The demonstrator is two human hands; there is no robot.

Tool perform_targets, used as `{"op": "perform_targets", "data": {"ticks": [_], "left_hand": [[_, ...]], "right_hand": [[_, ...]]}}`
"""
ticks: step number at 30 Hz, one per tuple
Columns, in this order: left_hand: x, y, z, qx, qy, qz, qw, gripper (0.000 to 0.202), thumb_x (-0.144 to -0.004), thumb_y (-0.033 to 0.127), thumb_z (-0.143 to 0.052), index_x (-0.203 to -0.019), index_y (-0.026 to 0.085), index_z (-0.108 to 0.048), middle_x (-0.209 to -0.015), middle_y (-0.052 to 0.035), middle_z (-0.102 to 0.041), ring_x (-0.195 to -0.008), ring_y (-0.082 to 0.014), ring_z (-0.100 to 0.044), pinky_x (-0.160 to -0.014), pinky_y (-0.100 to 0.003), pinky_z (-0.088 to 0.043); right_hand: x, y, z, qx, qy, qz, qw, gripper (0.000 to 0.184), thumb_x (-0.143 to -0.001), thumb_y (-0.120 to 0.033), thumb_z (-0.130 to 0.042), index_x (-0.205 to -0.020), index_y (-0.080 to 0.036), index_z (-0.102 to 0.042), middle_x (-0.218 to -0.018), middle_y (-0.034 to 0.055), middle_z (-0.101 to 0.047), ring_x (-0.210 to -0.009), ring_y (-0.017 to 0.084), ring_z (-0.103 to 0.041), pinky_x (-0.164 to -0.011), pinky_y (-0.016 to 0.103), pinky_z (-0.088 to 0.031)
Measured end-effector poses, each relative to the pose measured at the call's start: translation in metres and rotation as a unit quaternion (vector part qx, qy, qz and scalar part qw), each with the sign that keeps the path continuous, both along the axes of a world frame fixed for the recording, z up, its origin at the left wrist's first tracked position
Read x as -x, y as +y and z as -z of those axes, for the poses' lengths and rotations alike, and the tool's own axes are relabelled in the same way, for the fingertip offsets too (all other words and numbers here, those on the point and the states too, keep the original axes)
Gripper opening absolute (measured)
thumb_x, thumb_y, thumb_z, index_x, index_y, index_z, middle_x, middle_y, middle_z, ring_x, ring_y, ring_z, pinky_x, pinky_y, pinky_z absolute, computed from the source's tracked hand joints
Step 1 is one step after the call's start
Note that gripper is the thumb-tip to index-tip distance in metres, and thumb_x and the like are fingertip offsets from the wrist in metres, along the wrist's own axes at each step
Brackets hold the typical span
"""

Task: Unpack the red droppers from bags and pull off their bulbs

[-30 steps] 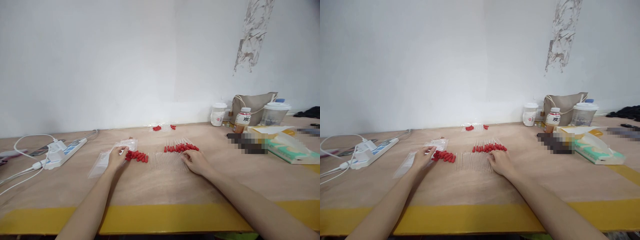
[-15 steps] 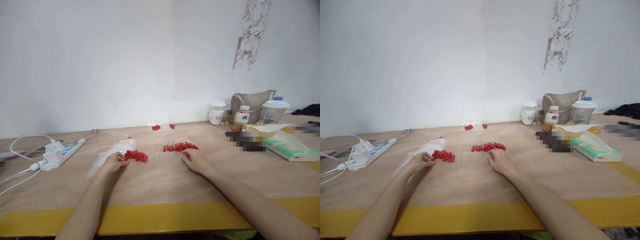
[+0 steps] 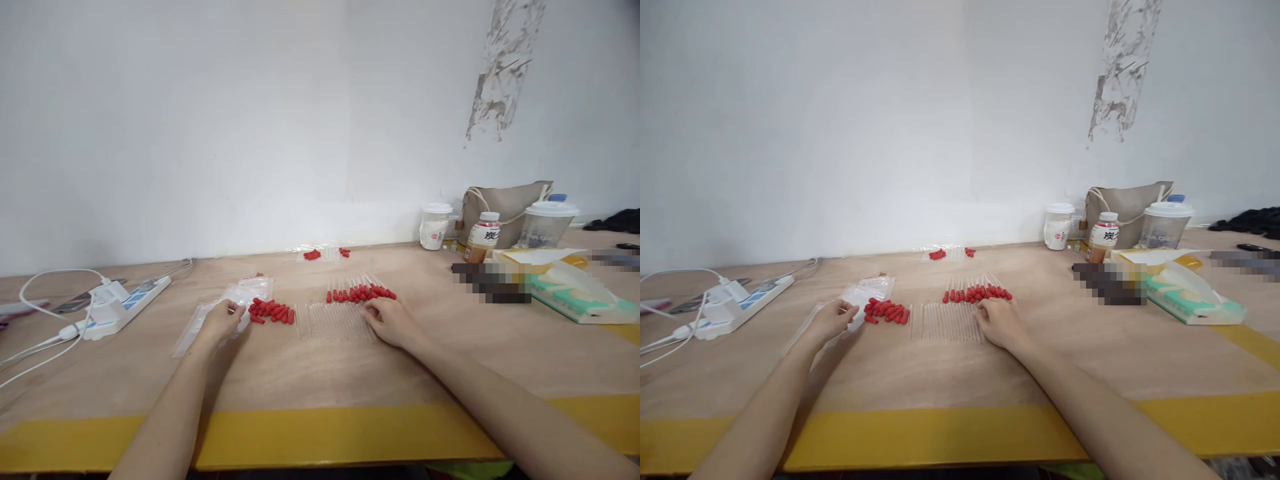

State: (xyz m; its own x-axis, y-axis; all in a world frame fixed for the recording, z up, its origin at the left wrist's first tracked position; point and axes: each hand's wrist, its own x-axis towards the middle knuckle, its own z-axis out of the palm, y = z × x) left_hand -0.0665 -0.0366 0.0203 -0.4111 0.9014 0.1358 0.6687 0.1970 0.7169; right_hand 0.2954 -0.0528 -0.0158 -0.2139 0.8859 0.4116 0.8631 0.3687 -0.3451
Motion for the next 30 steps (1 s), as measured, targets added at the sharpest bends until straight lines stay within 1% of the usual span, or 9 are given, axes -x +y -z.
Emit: {"op": "perform_targets", "data": {"ticks": [3,6,8,11,16,20,23,27,30], "left_hand": [[-0.014,0.003,-0.008,-0.096,0.118,0.037,0.988,0.017,-0.067,0.036,-0.052,-0.065,0.019,-0.053,-0.070,-0.0021,-0.061,-0.069,-0.0195,-0.057,-0.062,-0.028,-0.041],[-0.051,0.007,-0.017,-0.151,0.244,0.170,0.943,0.016,-0.071,0.032,-0.048,-0.070,0.019,-0.058,-0.081,-0.0040,-0.062,-0.081,-0.0201,-0.056,-0.073,-0.028,-0.041],[-0.082,0.011,-0.019,-0.111,0.276,0.219,0.929,0.017,-0.071,0.028,-0.048,-0.076,0.019,-0.061,-0.087,-0.0064,-0.062,-0.089,-0.0217,-0.055,-0.080,-0.031,-0.039],[-0.125,0.023,-0.019,-0.055,0.280,0.236,0.929,0.018,-0.069,0.033,-0.054,-0.073,0.019,-0.064,-0.091,-0.0076,-0.062,-0.093,-0.0238,-0.054,-0.081,-0.032,-0.039],[-0.163,0.055,-0.017,0.108,0.253,0.218,0.936,0.028,-0.058,0.044,-0.063,-0.062,0.016,-0.062,-0.062,-0.0040,-0.063,-0.062,-0.0183,-0.058,-0.058,-0.025,-0.043],[-0.173,0.069,-0.016,0.173,0.235,0.207,0.934,0.032,-0.057,0.044,-0.064,-0.061,0.013,-0.061,-0.056,-0.0024,-0.059,-0.053,-0.0165,-0.053,-0.050,-0.026,-0.042],[-0.172,0.069,-0.016,0.166,0.227,0.203,0.938,0.027,-0.059,0.039,-0.063,-0.060,0.013,-0.059,-0.054,-0.0015,-0.057,-0.051,-0.0155,-0.052,-0.048,-0.025,-0.040],[-0.155,0.052,-0.019,0.083,0.238,0.194,0.948,0.022,-0.070,0.034,-0.051,-0.062,0.014,-0.056,-0.061,-0.0042,-0.058,-0.059,-0.0173,-0.056,-0.052,-0.025,-0.039],[-0.135,0.027,-0.018,-0.014,0.257,0.211,0.943,0.017,-0.077,0.028,-0.042,-0.074,0.017,-0.053,-0.077,-0.0053,-0.060,-0.073,-0.0178,-0.056,-0.062,-0.026,-0.039]], "right_hand": [[-0.001,0.000,0.000,-0.007,0.001,0.000,1.000,0.022,-0.081,-0.031,-0.044,-0.084,-0.020,-0.063,-0.086,0.0033,-0.066,-0.085,0.018,-0.058,-0.075,0.029,-0.033],[-0.001,0.001,-0.001,-0.015,0.001,0.005,1.000,0.024,-0.083,-0.024,-0.039,-0.084,-0.020,-0.063,-0.090,0.0030,-0.067,-0.088,0.018,-0.058,-0.077,0.030,-0.033],[-0.001,0.002,-0.001,-0.018,0.006,0.008,1.000,0.027,-0.083,-0.021,-0.037,-0.085,-0.021,-0.063,-0.093,0.0024,-0.066,-0.090,0.017,-0.058,-0.078,0.029,-0.034],[-0.001,0.003,-0.002,-0.021,0.015,0.011,1.000,0.027,-0.083,-0.020,-0.036,-0.088,-0.021,-0.063,-0.095,0.0016,-0.066,-0.091,0.018,-0.058,-0.077,0.029,-0.034],[-0.002,0.003,-0.001,-0.025,0.030,0.010,0.999,0.027,-0.083,-0.020,-0.038,-0.090,-0.021,-0.063,-0.096,0.0016,-0.066,-0.092,0.018,-0.058,-0.079,0.028,-0.035],[-0.003,0.005,0.001,-0.026,0.037,0.003,0.999,0.027,-0.082,-0.019,-0.038,-0.090,-0.021,-0.063,-0.095,0.0021,-0.066,-0.091,0.017,-0.058,-0.080,0.027,-0.036],[-0.002,0.005,0.002,-0.029,0.036,0.008,0.999,0.026,-0.082,-0.019,-0.039,-0.089,-0.021,-0.064,-0.094,0.0026,-0.066,-0.091,0.018,-0.058,-0.080,0.029,-0.036],[-0.002,0.006,0.004,-0.042,0.057,0.003,0.997,0.024,-0.081,-0.022,-0.040,-0.085,-0.020,-0.063,-0.088,0.0036,-0.066,-0.086,0.018,-0.059,-0.078,0.031,-0.039],[-0.001,0.006,0.005,-0.114,0.095,-0.009,0.989,0.026,-0.079,-0.030,-0.045,-0.098,-0.019,-0.059,-0.095,0.0073,-0.061,-0.090,0.020,-0.056,-0.079,0.034,-0.041]]}}
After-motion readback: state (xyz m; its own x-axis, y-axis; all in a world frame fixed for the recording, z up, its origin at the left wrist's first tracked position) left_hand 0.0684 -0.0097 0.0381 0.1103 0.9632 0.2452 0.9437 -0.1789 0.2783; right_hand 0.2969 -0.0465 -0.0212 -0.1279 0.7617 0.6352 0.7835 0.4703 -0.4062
